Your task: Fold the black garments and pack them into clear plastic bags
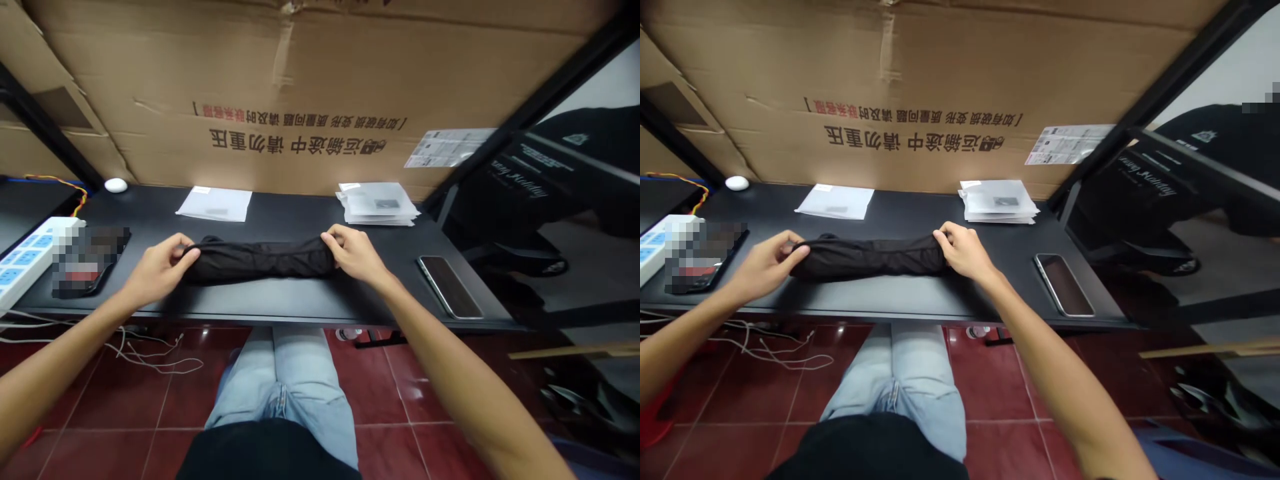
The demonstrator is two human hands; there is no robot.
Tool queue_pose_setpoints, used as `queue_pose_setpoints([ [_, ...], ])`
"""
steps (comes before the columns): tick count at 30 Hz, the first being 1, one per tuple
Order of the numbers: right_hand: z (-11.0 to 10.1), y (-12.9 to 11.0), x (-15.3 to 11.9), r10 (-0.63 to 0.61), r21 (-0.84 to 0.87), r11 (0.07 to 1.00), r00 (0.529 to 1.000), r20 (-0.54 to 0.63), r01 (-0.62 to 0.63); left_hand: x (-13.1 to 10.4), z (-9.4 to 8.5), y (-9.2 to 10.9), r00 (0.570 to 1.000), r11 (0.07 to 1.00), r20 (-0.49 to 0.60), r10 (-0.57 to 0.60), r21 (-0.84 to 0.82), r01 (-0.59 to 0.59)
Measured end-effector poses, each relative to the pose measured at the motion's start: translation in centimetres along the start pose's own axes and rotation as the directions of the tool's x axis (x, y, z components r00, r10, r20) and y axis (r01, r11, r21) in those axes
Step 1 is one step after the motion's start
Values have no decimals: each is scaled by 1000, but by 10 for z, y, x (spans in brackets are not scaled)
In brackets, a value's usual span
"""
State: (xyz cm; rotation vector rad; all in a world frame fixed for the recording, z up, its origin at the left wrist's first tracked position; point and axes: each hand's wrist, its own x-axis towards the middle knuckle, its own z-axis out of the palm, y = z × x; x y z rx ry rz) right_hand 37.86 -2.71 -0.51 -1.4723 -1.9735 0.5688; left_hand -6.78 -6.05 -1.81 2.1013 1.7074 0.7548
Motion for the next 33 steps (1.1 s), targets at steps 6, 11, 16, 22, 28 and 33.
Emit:
queue_pose_setpoints([
  [6, 18, 14, 23, 50, -130, 991, 993, 109, -35, 34, 23, 3, 983, 980, -101, -152, 111, 163],
  [11, 23, 13, 17, 94, -405, 910, 996, -2, -86, 30, 27, 3, 979, 920, -159, -129, 349, 178],
  [16, 28, -5, -4, -340, -326, 884, 939, 46, 336, 28, 17, -9, 981, 874, -123, -153, 447, 192],
  [22, 54, -6, -22, -296, -282, 872, 889, 350, 401, 38, 11, -26, 984, 938, 50, -173, 313, 149],
  [28, 83, -45, -25, -409, -214, 845, 850, 332, 490, 38, 9, -25, 969, 970, 52, -241, -11, 242],
  [33, 130, -87, -30, -455, -114, 848, 820, 346, 518, 41, 4, -12, 960, 947, -43, -275, -182, 263],
])
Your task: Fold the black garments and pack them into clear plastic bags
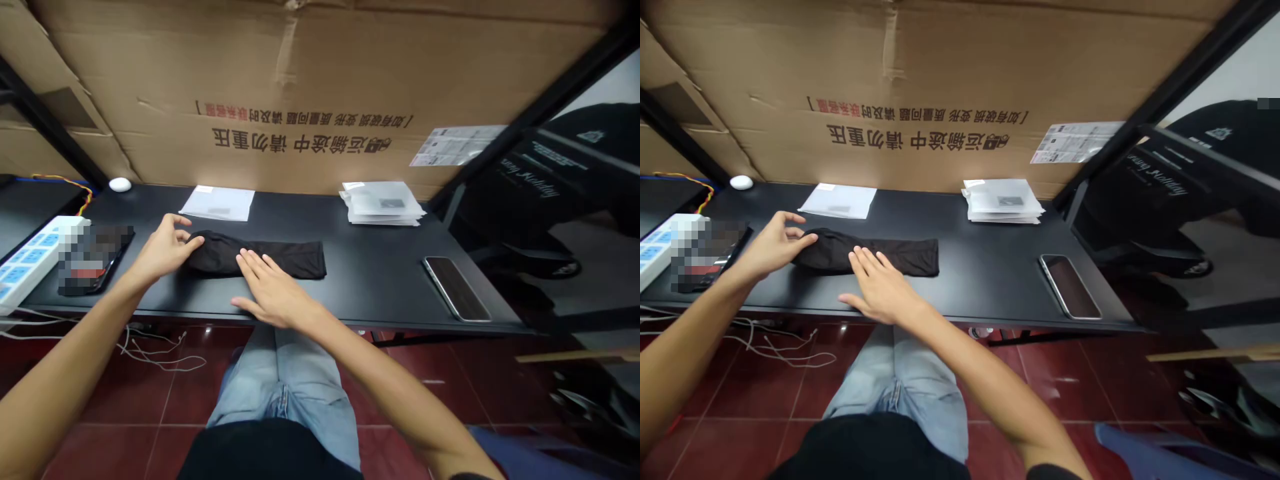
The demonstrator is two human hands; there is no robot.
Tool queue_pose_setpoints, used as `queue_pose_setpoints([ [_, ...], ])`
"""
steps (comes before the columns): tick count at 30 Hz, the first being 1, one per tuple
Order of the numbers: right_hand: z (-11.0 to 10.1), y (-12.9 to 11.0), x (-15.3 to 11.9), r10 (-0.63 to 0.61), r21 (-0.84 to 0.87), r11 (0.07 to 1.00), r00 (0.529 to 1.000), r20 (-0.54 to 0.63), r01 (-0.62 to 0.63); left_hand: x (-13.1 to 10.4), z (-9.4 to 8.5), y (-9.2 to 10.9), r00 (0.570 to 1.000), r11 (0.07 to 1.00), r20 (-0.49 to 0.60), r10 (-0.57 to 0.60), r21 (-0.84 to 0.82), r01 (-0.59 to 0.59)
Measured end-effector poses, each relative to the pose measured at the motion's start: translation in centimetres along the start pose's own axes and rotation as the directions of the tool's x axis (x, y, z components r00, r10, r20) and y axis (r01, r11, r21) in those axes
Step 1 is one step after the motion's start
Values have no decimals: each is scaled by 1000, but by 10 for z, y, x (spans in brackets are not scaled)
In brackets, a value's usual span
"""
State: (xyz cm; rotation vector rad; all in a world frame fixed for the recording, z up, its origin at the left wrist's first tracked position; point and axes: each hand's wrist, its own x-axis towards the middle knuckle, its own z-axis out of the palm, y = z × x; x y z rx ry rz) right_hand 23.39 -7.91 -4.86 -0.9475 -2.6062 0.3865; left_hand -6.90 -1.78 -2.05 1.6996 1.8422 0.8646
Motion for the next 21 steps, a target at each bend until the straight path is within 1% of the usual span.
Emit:
queue_pose_setpoints([
  [3, 21, -12, 14, 57, -4, 998, 998, -1, -57, 0, -1, 15, 998, 999, -48, 45, -21, -46],
  [6, 31, -17, 24, 71, -8, 997, 997, -20, -71, -3, 3, 38, 979, 985, -115, 170, 9, -170],
  [8, 30, -18, 27, 39, 0, 999, 998, -50, -39, -9, 12, 57, 946, 960, -164, 279, 66, -272],
  [10, 23, -17, 24, -1, 19, 1000, 994, -105, 3, -16, 27, 74, 909, 926, -181, 376, 90, -365],
  [11, 18, -15, 21, 4, 34, 999, 988, -152, 1, -21, 37, 81, 893, 910, -178, 414, 96, -403],
  [12, 11, -13, 16, 35, 52, 998, 976, -215, -24, -25, 48, 87, 878, 895, -175, 446, 111, -432],
  [13, 5, -10, 10, 87, 73, 995, 952, -292, -69, -30, 59, 91, 863, 877, -162, 478, 138, -460],
  [15, -7, -1, -4, 203, 122, 979, 873, -444, -165, -38, 82, 93, 833, 837, -131, 538, 194, -511],
  [16, -12, 3, -11, 239, 142, 971, 831, -503, -194, -42, 93, 92, 819, 816, -103, 565, 217, -536],
  [17, -16, 8, -17, 259, 155, 966, 796, -547, -207, -46, 102, 90, 808, 797, -71, 585, 232, -557],
  [18, -19, 12, -22, 266, 163, 964, 772, -577, -211, -49, 110, 88, 801, 783, -34, 598, 237, -575],
  [20, -21, 18, -28, 269, 163, 963, 751, -603, -215, -54, 120, 83, 798, 778, 30, 601, 207, -594],
  [21, -20, 20, -29, 268, 158, 963, 753, -601, -217, -56, 121, 80, 798, 783, 57, 599, 167, -600],
])
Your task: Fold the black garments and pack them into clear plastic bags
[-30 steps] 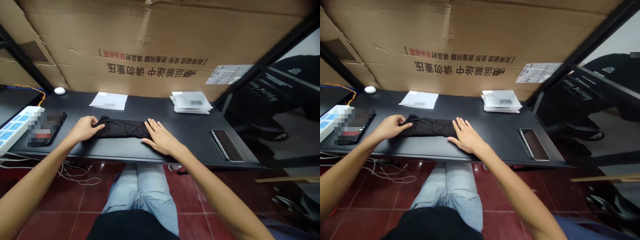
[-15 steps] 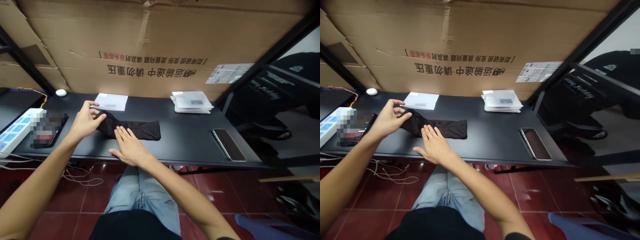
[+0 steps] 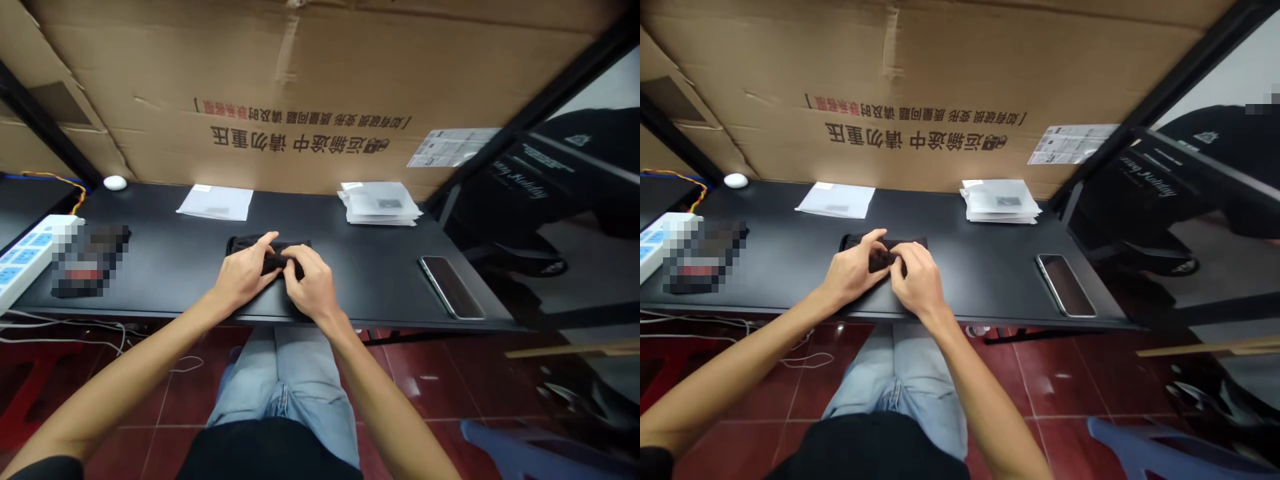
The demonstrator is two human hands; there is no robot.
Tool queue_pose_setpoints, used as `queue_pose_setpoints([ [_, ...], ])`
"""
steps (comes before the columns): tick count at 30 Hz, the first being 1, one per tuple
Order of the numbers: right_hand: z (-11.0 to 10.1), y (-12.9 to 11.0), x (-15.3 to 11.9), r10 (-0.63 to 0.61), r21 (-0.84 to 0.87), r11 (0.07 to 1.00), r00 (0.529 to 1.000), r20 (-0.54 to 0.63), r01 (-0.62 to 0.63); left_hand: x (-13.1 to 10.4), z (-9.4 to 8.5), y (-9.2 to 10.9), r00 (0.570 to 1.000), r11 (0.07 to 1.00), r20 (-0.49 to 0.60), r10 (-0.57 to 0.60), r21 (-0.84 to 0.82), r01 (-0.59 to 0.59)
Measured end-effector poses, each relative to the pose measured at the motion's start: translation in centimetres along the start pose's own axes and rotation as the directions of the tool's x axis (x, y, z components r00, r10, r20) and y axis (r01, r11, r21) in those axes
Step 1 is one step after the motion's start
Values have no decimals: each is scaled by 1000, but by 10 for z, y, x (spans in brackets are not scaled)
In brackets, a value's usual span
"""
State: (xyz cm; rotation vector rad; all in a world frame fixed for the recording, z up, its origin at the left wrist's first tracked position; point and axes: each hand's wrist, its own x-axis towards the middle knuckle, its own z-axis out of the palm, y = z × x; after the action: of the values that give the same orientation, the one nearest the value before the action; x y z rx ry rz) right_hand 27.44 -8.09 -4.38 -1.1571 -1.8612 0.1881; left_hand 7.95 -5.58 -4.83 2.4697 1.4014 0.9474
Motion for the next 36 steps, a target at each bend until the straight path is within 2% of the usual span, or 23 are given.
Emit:
queue_pose_setpoints([
  [4, 4, 4, -4, -70, 2, 998, 990, 122, 70, -8, -13, -7, 997, 975, 27, 72, -213, -65],
  [7, 4, 5, -9, -156, 23, 988, 964, 217, 154, -17, -32, -18, 993, 983, -69, 97, -151, -107],
  [9, 3, 5, -11, -201, 25, 979, 948, 245, 201, -24, -42, -27, 989, 1000, -150, -16, -17, 14],
  [11, 2, 5, -12, -246, 13, 968, 937, 250, 251, -31, -49, -35, 967, 974, -172, -189, 96, 207],
  [13, 3, 5, -12, -295, -16, 951, 918, 263, 310, -34, -52, -40, 938, 925, -96, -332, 162, 344],
  [15, 6, 7, -11, -323, -56, 933, 895, 309, 356, -33, -52, -42, 909, 898, 24, -415, 174, 405],
  [18, 11, 10, -10, -267, -107, 940, 891, 367, 325, -29, -52, -40, 886, 895, 142, -441, 143, 422],
  [21, 15, 12, -11, -198, -106, 960, 893, 403, 261, -24, -51, -36, 887, 901, 161, -433, 68, 428],
  [24, 17, 7, -12, -185, -97, 963, 878, 441, 251, -18, -48, -31, 893, 893, 86, -441, -55, 446],
  [26, 20, 1, -12, -193, -95, 960, 867, 460, 264, -13, -44, -24, 897, 894, -24, -442, -97, 438],
  [28, 22, -5, -12, -230, -77, 951, 851, 473, 299, -7, -39, -14, 895, 905, -138, -424, -64, 420],
  [30, 20, -7, -12, -284, -45, 940, 848, 447, 338, -1, -34, -1, 903, 920, -205, -377, 29, 391],
  [32, 12, -3, -11, -299, -39, 943, 892, 340, 331, 5, -29, 12, 924, 926, -209, -321, 138, 353],
  [34, -2, 8, -10, -215, -91, 969, 963, 165, 232, 11, -24, 24, 949, 930, -168, -267, 213, 299],
  [36, -17, 20, -9, -51, -142, 988, 998, 30, 55, 17, -19, 33, 971, 943, -104, -215, 236, 234],
])
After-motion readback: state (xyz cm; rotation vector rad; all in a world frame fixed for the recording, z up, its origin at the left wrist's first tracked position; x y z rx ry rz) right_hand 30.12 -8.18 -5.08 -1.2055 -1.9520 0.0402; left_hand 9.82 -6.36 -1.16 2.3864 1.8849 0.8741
